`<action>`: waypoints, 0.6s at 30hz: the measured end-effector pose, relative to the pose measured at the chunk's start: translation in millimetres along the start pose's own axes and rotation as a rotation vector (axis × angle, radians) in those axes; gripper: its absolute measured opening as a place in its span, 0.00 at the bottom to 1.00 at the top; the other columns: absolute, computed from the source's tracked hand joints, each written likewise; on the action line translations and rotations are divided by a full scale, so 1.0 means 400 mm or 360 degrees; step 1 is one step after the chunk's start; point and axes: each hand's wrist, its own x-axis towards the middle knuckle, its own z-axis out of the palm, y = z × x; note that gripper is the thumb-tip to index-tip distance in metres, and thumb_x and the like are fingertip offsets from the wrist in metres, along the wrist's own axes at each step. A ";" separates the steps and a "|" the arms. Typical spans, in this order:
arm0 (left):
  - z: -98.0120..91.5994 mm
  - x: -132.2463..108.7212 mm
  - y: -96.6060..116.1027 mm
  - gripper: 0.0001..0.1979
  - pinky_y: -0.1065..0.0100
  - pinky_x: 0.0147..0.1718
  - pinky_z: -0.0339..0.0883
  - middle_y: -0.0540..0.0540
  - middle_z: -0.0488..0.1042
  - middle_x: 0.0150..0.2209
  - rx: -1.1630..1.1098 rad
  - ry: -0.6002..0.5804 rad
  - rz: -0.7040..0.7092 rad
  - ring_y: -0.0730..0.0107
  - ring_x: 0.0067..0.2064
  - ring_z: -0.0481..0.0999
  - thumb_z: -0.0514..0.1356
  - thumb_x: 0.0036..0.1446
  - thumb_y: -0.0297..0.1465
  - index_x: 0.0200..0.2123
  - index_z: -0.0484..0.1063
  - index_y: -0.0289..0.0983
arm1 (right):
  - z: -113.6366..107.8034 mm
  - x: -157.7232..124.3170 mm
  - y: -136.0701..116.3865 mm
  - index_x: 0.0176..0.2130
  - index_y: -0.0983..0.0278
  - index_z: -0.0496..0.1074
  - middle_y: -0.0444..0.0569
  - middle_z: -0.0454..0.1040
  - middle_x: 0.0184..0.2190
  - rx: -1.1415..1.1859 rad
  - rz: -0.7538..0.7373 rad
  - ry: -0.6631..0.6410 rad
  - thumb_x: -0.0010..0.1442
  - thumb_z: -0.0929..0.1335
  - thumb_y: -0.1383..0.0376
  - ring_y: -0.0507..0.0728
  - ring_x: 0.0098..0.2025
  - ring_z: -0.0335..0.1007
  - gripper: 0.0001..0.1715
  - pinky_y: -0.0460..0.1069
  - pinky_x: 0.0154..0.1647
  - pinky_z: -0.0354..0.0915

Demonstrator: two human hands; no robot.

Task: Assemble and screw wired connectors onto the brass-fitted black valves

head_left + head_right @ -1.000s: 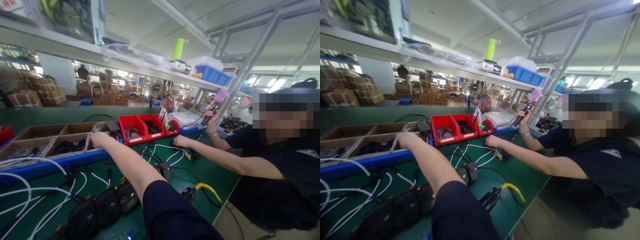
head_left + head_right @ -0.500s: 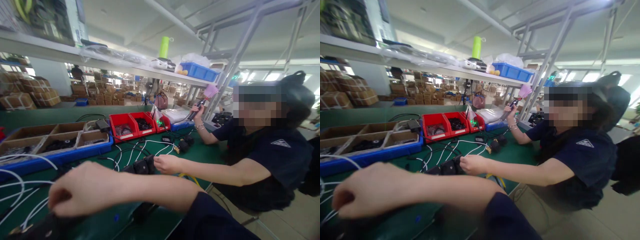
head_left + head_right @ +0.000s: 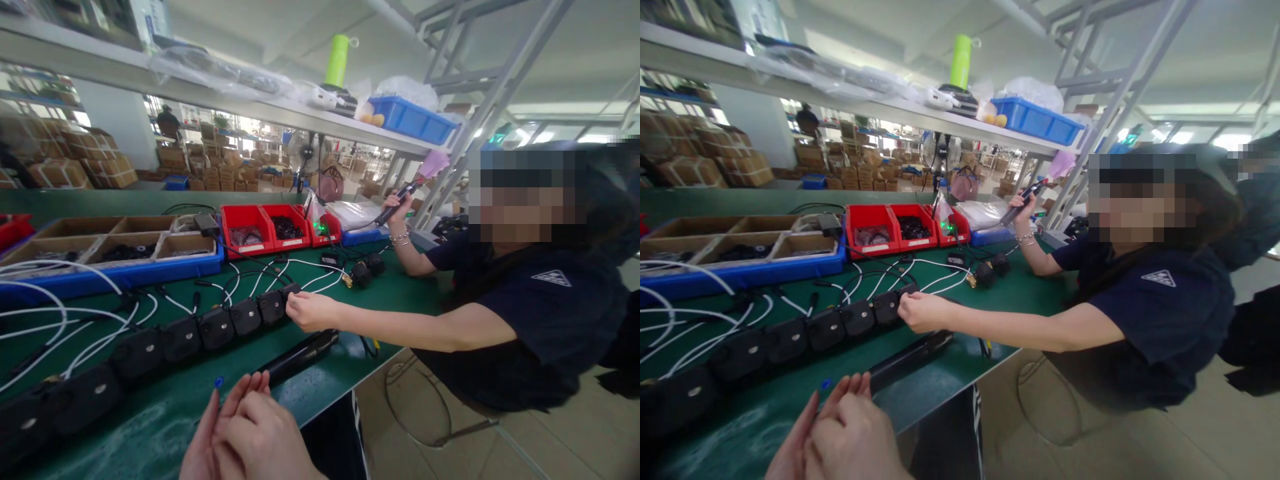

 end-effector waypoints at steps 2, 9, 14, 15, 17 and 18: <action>0.001 0.001 -0.005 0.33 0.66 0.38 0.80 0.34 0.79 0.49 0.0028 0.0051 0.0025 0.60 0.44 0.83 0.38 0.73 0.36 0.36 0.84 0.35 | 0.003 -0.013 0.009 0.32 0.63 0.74 0.46 0.75 0.33 0.0131 0.0057 0.0039 0.51 0.73 0.68 0.56 0.33 0.73 0.05 0.49 0.36 0.72; 0.040 -0.021 -0.002 0.35 0.66 0.30 0.80 0.34 0.81 0.44 0.0134 0.0310 0.0114 0.60 0.39 0.84 0.37 0.72 0.31 0.29 0.82 0.33 | 0.026 -0.016 0.028 0.33 0.62 0.75 0.45 0.78 0.33 0.0634 0.0080 0.0129 0.46 0.68 0.74 0.54 0.35 0.75 0.12 0.45 0.40 0.69; 0.038 -0.016 0.017 0.27 0.62 0.35 0.80 0.34 0.81 0.46 0.0218 0.0380 0.0193 0.57 0.43 0.83 0.41 0.69 0.29 0.35 0.81 0.33 | -0.012 0.011 0.022 0.29 0.64 0.74 0.44 0.76 0.26 0.1025 0.0143 0.0306 0.44 0.70 0.75 0.51 0.29 0.73 0.09 0.41 0.29 0.64; 0.026 -0.012 0.027 0.25 0.61 0.38 0.80 0.34 0.81 0.46 0.0195 0.0389 0.0206 0.57 0.45 0.82 0.43 0.68 0.29 0.37 0.81 0.33 | -0.031 0.019 0.023 0.28 0.64 0.74 0.44 0.76 0.26 0.1091 0.0171 0.0329 0.45 0.70 0.76 0.51 0.28 0.73 0.09 0.40 0.29 0.64; -0.008 0.000 0.053 0.20 0.59 0.42 0.80 0.35 0.81 0.46 0.0106 0.0403 0.0234 0.57 0.48 0.81 0.46 0.67 0.28 0.40 0.79 0.33 | -0.076 0.034 0.031 0.27 0.64 0.75 0.43 0.76 0.25 0.1156 0.0263 0.0391 0.46 0.70 0.77 0.49 0.27 0.73 0.08 0.39 0.29 0.64; -0.028 0.008 0.068 0.19 0.59 0.42 0.80 0.36 0.80 0.47 0.0056 0.0414 0.0253 0.56 0.49 0.81 0.46 0.66 0.28 0.40 0.78 0.34 | -0.099 0.041 0.038 0.27 0.64 0.76 0.43 0.76 0.25 0.1154 0.0328 0.0429 0.48 0.71 0.77 0.49 0.28 0.73 0.08 0.39 0.30 0.65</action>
